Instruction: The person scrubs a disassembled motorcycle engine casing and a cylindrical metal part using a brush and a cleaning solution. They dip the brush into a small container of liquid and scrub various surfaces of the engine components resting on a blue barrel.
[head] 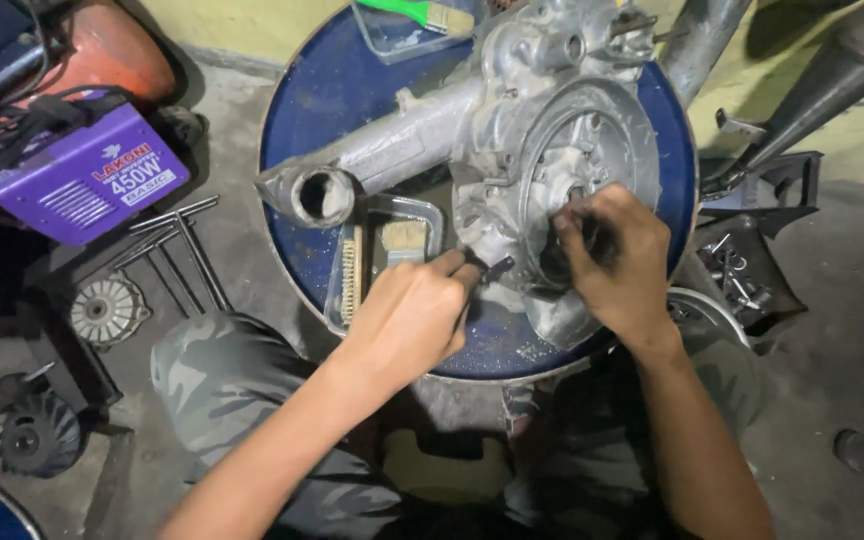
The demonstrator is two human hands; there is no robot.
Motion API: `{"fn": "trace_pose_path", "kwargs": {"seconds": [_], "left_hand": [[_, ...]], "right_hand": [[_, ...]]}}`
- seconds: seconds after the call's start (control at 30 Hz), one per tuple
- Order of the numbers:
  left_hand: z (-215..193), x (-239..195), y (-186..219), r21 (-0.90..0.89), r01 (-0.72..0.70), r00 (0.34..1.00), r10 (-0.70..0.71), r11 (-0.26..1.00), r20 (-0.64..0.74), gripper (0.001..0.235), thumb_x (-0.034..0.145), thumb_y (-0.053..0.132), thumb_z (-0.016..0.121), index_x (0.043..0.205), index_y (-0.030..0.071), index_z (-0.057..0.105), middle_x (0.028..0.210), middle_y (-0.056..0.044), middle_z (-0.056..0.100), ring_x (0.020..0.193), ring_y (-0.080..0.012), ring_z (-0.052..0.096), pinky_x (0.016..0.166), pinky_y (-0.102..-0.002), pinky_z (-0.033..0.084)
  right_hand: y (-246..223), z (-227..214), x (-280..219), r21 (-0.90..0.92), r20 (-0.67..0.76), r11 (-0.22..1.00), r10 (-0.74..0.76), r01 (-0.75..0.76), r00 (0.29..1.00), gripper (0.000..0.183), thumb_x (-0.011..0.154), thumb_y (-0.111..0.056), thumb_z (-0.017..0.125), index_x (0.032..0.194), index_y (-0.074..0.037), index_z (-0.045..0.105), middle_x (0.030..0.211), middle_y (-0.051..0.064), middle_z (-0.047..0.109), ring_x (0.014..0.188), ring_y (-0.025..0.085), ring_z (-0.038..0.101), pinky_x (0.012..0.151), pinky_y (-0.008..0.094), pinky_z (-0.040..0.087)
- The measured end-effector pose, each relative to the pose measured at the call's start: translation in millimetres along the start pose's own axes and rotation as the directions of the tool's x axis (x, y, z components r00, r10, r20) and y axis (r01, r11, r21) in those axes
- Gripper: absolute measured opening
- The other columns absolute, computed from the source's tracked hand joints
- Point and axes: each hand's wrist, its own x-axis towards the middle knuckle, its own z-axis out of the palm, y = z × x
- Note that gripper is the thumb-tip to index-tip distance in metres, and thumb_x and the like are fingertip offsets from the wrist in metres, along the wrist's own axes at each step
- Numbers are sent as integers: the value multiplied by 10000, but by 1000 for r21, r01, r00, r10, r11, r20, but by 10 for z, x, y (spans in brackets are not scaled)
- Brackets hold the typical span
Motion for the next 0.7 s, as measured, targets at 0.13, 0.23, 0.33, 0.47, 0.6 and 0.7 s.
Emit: {"fn": "trace_pose_path", "kwargs": {"seconds": [0.13,0.23,0.33,0.47,0.6,0.7], "left_hand": [[180,315,17,26,-32,997,33,999,-63,409,791,-75,707,1189,-91,797,1027,-228,790,752,-474,815,667,-562,679],[243,279,-29,105,-83,990,94,991,-106,431,782,-16,756,1208,-60,805,1062,-197,799,739,-438,818,658,-559,674],[29,85,-92,142,-97,995,98,985,-4,485,747,51,832,1222,-43,799,1102,-183,796,750,-458,817,668,-606,673],[41,145,-98,191,-108,993,115,976,-26,451,754,80,835,1195,-12,808,1071,-151,792,726,-430,816,655,-577,675],[179,333,-77,189,-110,991,124,976,-59,485,743,32,829,1224,-27,810,1106,-169,804,745,-403,822,659,-523,674],[-14,131,-87,198,-97,995,98,975,5,516,738,67,820,1247,-12,802,1092,-133,794,728,-419,820,639,-561,670]], "right_hand": [[-9,22,20,-33,-3,999,-4,3,1000,127,1094,-97,826,1004,-27,772,855,129,703,800,365,724,720,454,564],[-21,33,-20,-24,-3,1000,-1,1,1000,157,1103,-118,826,994,-16,777,856,134,701,789,360,719,721,438,561],[-52,-13,20,-47,2,998,-29,29,1000,117,1086,-81,830,1013,-7,778,859,148,696,797,385,720,717,467,559],[-45,-61,-7,-9,17,1000,16,-16,1000,126,1101,-85,804,1001,-13,775,830,131,674,742,339,695,687,442,551],[-61,-45,-6,-21,27,1000,7,-7,1000,125,1081,-49,812,974,-9,761,832,145,679,754,367,691,691,460,552],[-5,-35,-6,-23,40,1000,-6,7,999,106,1077,-31,821,989,-18,765,840,128,669,771,355,691,700,448,549]]}}
